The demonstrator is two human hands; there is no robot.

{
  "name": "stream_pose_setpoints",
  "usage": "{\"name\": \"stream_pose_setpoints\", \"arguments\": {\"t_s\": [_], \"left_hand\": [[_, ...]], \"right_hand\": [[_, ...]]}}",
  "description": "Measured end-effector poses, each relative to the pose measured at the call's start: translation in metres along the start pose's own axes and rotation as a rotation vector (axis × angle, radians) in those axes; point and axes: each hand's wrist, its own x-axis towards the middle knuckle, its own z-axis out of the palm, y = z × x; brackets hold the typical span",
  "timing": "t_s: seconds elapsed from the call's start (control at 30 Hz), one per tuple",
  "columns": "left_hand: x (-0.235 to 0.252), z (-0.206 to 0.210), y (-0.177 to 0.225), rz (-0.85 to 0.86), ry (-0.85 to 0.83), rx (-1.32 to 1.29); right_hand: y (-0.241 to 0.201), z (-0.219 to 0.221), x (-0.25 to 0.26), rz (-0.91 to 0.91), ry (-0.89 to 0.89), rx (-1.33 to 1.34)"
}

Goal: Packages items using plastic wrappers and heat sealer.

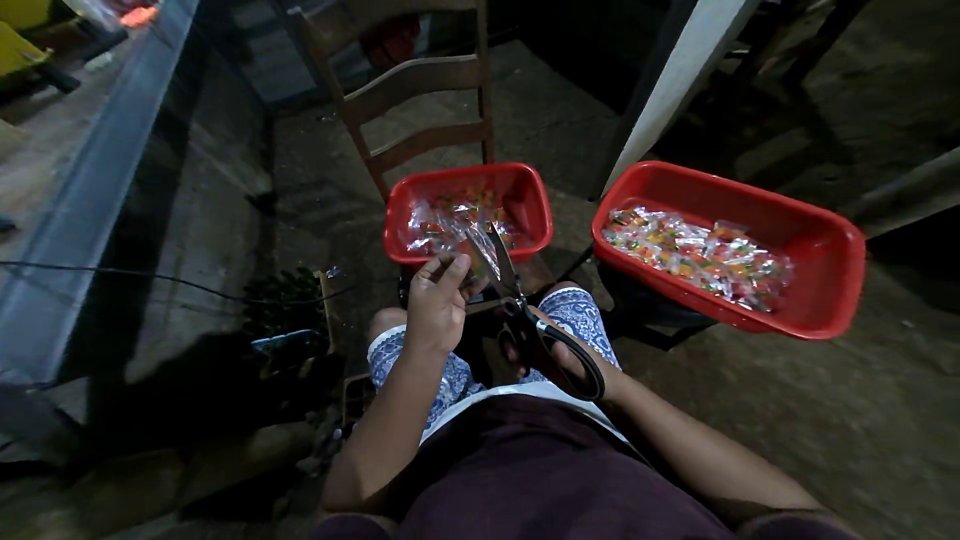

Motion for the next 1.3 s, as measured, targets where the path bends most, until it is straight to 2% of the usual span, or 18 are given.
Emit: {"name": "stream_pose_setpoints", "arguments": {"t_s": [0.53, 0.77, 1.3], "left_hand": [[0.001, -0.006, 0.0, 0.02, -0.023, 0.024], [0.001, -0.006, 0.0, 0.046, -0.052, 0.073], [0.003, -0.01, -0.001, 0.06, -0.096, 0.129]], "right_hand": [[-0.006, 0.002, -0.004, 0.056, 0.036, -0.049], [-0.006, 0.001, 0.004, 0.012, 0.012, -0.058], [-0.009, 0.001, 0.007, 0.039, 0.033, -0.081]]}}
